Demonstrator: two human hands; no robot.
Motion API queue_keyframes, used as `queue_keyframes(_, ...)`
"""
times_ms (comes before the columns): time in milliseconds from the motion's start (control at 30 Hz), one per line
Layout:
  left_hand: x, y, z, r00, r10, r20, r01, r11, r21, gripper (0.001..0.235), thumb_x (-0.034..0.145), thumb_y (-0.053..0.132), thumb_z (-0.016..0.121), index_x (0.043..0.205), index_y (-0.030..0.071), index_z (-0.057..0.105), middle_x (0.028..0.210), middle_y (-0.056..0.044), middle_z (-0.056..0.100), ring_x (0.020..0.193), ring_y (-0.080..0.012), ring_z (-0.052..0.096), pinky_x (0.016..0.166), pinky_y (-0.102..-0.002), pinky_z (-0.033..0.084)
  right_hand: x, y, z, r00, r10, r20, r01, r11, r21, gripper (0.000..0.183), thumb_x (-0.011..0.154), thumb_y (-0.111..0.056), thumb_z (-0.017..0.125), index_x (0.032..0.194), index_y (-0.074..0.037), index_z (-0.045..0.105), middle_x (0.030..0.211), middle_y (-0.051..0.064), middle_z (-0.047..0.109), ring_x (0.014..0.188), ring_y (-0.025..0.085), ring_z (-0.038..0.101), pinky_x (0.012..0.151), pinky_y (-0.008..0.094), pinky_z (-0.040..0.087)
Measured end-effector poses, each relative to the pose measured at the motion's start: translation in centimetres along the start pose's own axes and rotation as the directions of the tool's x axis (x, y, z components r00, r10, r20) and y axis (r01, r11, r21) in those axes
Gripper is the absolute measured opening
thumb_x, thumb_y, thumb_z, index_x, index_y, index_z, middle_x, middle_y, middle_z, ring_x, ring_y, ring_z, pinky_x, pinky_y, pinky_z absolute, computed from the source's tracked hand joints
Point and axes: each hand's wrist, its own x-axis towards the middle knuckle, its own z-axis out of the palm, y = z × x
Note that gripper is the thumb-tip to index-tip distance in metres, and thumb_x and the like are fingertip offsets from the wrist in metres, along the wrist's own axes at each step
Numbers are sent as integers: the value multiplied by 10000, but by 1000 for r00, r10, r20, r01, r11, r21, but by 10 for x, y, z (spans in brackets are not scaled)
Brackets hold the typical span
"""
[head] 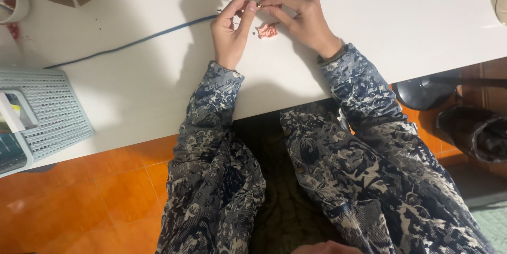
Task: Assembling electrical plugs by placing internal components into housings and securing them with a screwdriver.
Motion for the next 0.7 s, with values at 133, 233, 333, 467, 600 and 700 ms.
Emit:
queue_keyframes(133, 0, 3, -2, 997, 50, 62, -53, 998, 35, 327, 1184, 227, 754, 1484, 98, 758, 1364, -73, 857, 1190, -115, 779, 1049, -270, 637, 0, 3, -1, 999, -33, 20, 33, 999, -19, 169, 1203, -53, 799, 1287, 91, 828, 1156, 200, 742, 1046, 324, 719, 963, 408, 634)
queue_keyframes(233, 1, 4, -2, 997, 43, 70, -44, 999, 15, 347, 1185, 242, 757, 1497, 90, 745, 1341, -70, 859, 1175, -119, 776, 1037, -277, 627, 2, -1, -4, 999, -41, 21, 41, 999, 7, 175, 1203, -51, 788, 1289, 93, 837, 1155, 203, 737, 1051, 331, 727, 946, 413, 635)
queue_keyframes(333, 1, 5, -1, 996, 23, 82, -25, 999, 29, 322, 1168, 226, 777, 1470, 116, 766, 1280, -85, 882, 1181, -109, 785, 1022, -266, 604, -1, 2, -6, 999, -31, 30, 30, 999, 30, 166, 1193, -49, 798, 1291, 78, 840, 1167, 201, 726, 1057, 324, 724, 963, 409, 635)
queue_keyframes(467, 2, -1, -3, 991, 22, 133, -28, 999, 41, 332, 1180, 218, 758, 1493, 111, 747, 1342, -90, 862, 1223, -146, 796, 1038, -277, 615, -4, 2, -7, 1000, 4, 22, -5, 1000, 31, 138, 1179, -66, 826, 1261, 43, 846, 1171, 180, 804, 1059, 293, 733, 960, 395, 650)
queue_keyframes(600, 3, -2, -3, 989, 19, 149, -22, 1000, 18, 347, 1177, 228, 768, 1502, 108, 736, 1315, -114, 867, 1241, -156, 802, 1060, -276, 613, -4, 3, -9, 999, -27, 26, 26, 998, 49, 153, 1192, -66, 817, 1258, 67, 856, 1134, 188, 747, 1040, 310, 708, 944, 404, 619)
queue_keyframes(700, 3, -3, -4, 987, 18, 159, -15, 1000, -18, 348, 1180, 212, 771, 1504, 96, 728, 1348, -112, 850, 1238, -162, 802, 1059, -274, 625, -6, 4, -8, 999, -42, 23, 41, 998, 46, 164, 1195, -61, 810, 1273, 74, 860, 1140, 189, 738, 1056, 316, 705, 954, 409, 615)
